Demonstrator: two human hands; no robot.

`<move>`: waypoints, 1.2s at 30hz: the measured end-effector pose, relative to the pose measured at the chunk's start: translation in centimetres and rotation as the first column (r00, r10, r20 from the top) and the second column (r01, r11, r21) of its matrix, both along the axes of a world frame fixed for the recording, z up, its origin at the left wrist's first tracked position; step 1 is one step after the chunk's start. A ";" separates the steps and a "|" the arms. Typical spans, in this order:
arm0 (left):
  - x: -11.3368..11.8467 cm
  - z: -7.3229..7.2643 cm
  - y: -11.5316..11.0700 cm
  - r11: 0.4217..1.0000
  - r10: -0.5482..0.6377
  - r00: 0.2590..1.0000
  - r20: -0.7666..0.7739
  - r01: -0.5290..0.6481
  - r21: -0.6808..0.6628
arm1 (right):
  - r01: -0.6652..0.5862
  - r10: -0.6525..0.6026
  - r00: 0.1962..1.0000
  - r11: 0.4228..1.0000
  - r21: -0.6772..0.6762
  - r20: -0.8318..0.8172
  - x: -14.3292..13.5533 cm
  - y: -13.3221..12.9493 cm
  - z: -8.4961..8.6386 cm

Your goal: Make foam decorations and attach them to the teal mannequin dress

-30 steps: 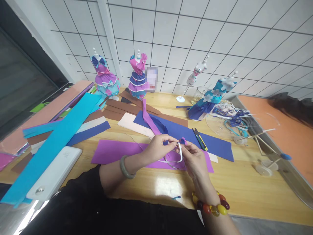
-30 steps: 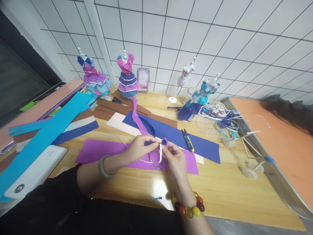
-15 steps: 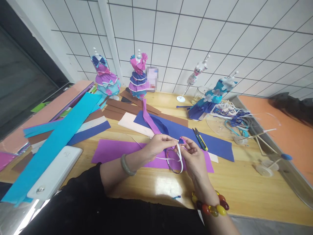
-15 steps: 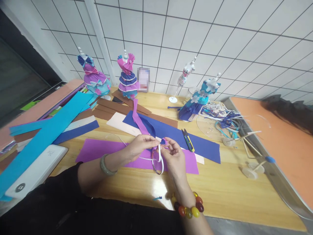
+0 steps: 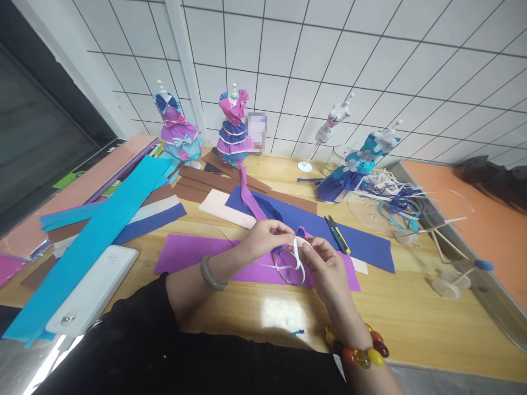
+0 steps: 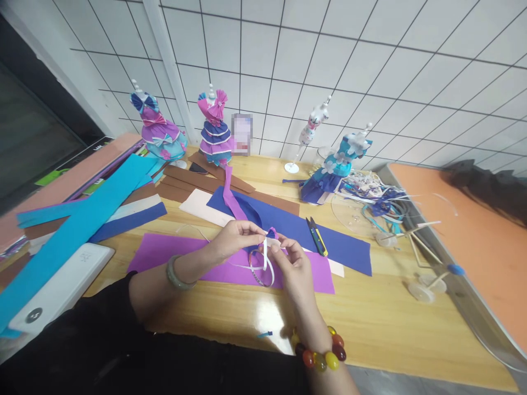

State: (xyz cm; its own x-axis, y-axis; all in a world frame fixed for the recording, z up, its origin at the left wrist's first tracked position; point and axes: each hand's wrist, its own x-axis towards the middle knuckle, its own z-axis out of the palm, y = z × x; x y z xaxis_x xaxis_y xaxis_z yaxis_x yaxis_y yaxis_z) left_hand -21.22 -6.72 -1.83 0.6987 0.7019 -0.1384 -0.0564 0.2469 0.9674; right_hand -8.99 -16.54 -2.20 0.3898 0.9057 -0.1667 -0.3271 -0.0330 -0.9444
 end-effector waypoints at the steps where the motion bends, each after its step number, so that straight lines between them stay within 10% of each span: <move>1: 0.0 0.0 0.0 1.000 0.006 1.000 -0.010 -0.006 0.022 | -0.015 0.015 0.999 1.000 -0.016 0.033 0.0 0.0 0.0; 8: 0.0 -0.3 0.1 0.983 0.045 0.996 -0.071 -0.031 0.181 | -0.033 0.033 0.866 0.999 -0.009 0.499 0.1 0.1 0.1; 22: -0.2 0.9 0.8 0.995 -0.048 0.999 -0.001 0.048 -0.089 | -0.101 0.143 0.926 0.986 -0.134 0.349 0.3 -0.5 -0.5; 32: -0.4 -0.4 1.0 0.998 -0.017 0.999 -0.032 0.019 0.063 | -0.153 0.183 0.870 0.983 -0.103 0.457 0.7 -0.6 -0.3; 36: -0.3 -0.6 0.9 0.996 -0.027 0.999 -0.047 0.031 0.082 | 0.111 -0.040 0.643 0.993 -0.041 0.765 5.1 0.0 -0.9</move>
